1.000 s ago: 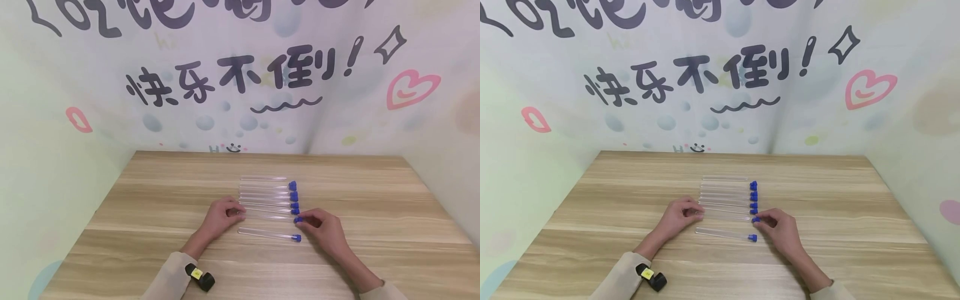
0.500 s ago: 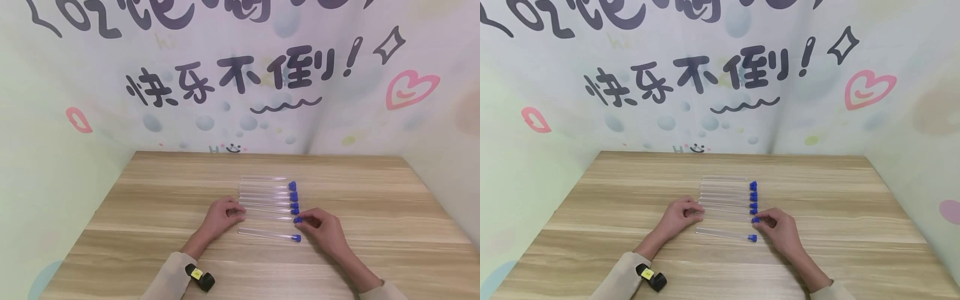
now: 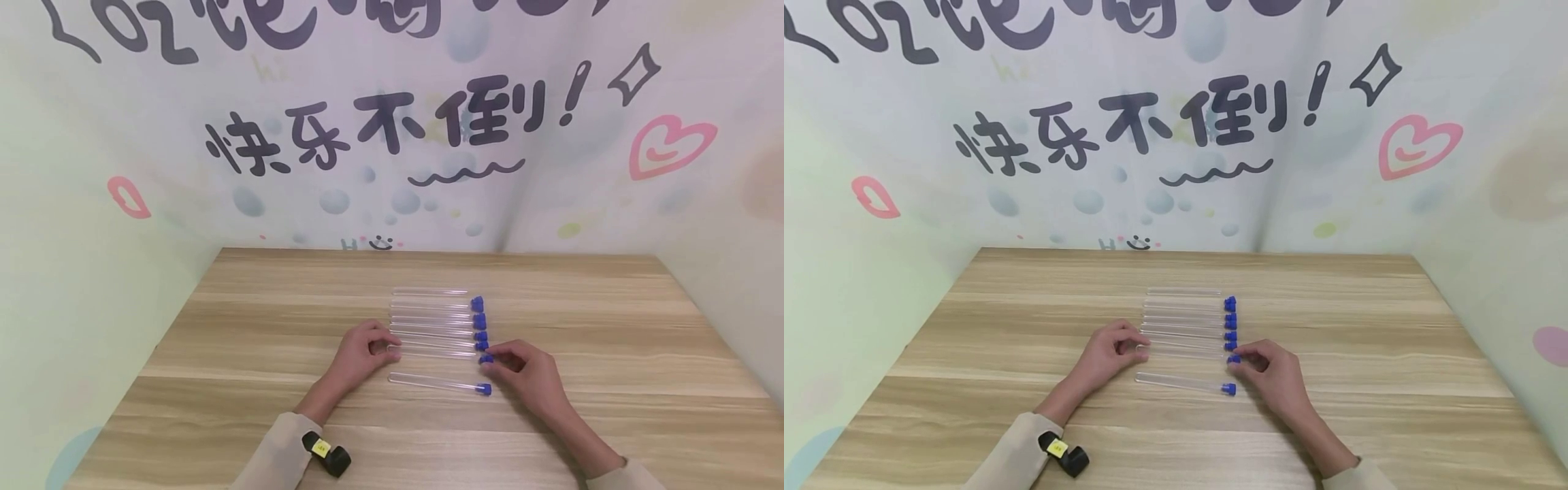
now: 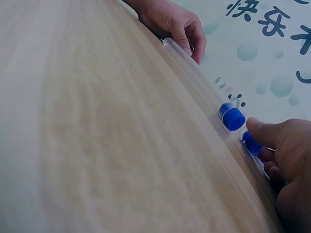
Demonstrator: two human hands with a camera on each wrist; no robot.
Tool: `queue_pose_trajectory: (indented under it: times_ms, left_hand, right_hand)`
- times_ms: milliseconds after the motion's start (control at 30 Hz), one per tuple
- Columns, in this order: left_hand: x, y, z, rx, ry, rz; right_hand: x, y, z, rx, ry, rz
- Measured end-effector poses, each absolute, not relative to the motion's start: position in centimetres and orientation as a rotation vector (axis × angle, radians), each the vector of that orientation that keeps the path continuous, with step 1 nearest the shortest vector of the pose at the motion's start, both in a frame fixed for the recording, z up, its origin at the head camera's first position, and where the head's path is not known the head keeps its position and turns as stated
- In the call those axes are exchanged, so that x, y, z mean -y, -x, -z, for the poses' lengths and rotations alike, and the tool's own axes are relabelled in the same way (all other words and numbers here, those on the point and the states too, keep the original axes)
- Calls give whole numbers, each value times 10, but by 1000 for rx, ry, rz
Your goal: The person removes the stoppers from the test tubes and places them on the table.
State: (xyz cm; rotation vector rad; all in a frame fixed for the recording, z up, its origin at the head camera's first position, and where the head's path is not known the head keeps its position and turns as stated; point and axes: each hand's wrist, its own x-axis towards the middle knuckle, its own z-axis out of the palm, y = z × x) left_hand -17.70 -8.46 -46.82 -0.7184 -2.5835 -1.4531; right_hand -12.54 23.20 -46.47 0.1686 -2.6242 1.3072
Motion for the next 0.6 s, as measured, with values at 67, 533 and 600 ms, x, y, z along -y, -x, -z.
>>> queue_pose_trajectory:
  times_ms: [67, 533, 600]
  left_hand:
    - [85, 177, 468, 2586, 711, 1461]
    - [85, 176, 469, 2558, 710, 1491]
    - [84, 176, 468, 2551, 696, 1506]
  right_hand:
    - [-232, 125, 465, 2620, -135, -1313]
    - [-234, 124, 464, 2565, -84, -1362]
    - [-234, 124, 464, 2563, -80, -1352]
